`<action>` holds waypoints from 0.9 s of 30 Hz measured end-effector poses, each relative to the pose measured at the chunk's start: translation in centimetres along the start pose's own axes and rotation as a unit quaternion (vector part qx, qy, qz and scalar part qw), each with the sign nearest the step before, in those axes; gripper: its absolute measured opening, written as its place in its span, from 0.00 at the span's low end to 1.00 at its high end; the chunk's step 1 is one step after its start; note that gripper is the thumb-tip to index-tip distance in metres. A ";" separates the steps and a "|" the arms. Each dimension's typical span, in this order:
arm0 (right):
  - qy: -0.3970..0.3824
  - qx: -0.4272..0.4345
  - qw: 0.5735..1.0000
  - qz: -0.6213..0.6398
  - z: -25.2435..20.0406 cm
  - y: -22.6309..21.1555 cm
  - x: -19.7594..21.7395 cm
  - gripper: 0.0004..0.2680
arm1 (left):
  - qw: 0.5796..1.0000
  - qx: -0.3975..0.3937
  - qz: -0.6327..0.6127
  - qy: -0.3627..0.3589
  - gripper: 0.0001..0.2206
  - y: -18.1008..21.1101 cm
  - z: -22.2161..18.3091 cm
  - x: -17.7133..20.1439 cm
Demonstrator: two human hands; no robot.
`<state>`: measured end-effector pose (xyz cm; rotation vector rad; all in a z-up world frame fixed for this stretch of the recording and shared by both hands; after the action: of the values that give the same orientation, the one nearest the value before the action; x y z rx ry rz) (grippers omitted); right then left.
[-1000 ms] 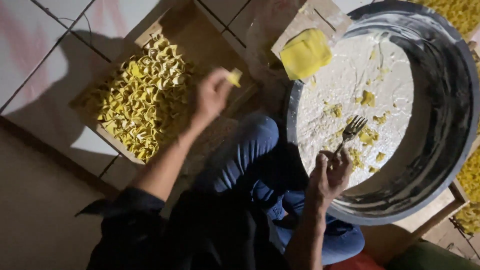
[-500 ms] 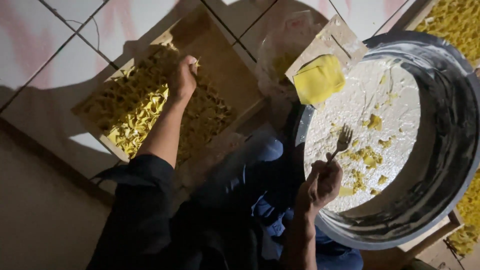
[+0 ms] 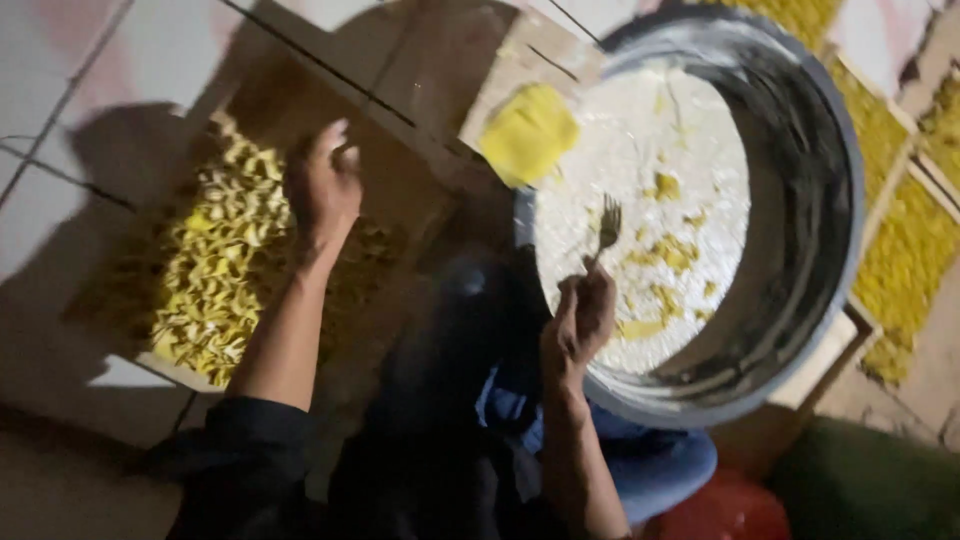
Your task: The person scoops filling from a large metal bowl using a fork, places it onto square yellow wrappers, folds them into dumplings, and places the finished pieces into a cardboard box. The process is repeated continuously.
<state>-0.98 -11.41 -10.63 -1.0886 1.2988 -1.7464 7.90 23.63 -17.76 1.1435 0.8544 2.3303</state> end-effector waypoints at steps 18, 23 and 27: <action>0.019 -0.062 0.993 0.101 -0.1 -0.8 0.2 0.08 | 0.959 -0.251 -0.032 -0.129 0.03 15.8 3.3 -8.4; -0.028 -0.165 0.977 0.136 0.0 -4.5 1.1 0.10 | 0.905 0.106 -0.399 -0.101 0.07 17.0 4.7 -5.6; -0.111 -0.126 0.986 0.026 0.3 -2.9 6.7 0.14 | 0.717 0.471 -0.503 -0.109 0.16 17.7 3.5 -5.1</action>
<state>-3.60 -16.72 -6.36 -1.3363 1.4182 -1.4037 12.12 8.96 -6.96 0.8240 2.0099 0.7758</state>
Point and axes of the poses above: each hand's wrist, its own z-axis towards the middle knuckle, its own x-axis out of the back of the hand, y = z × x, the point moved 2 cm from there along z, towards the middle knuckle, and after that the axes turned 7 degrees about -x, right-handed, at the moved point
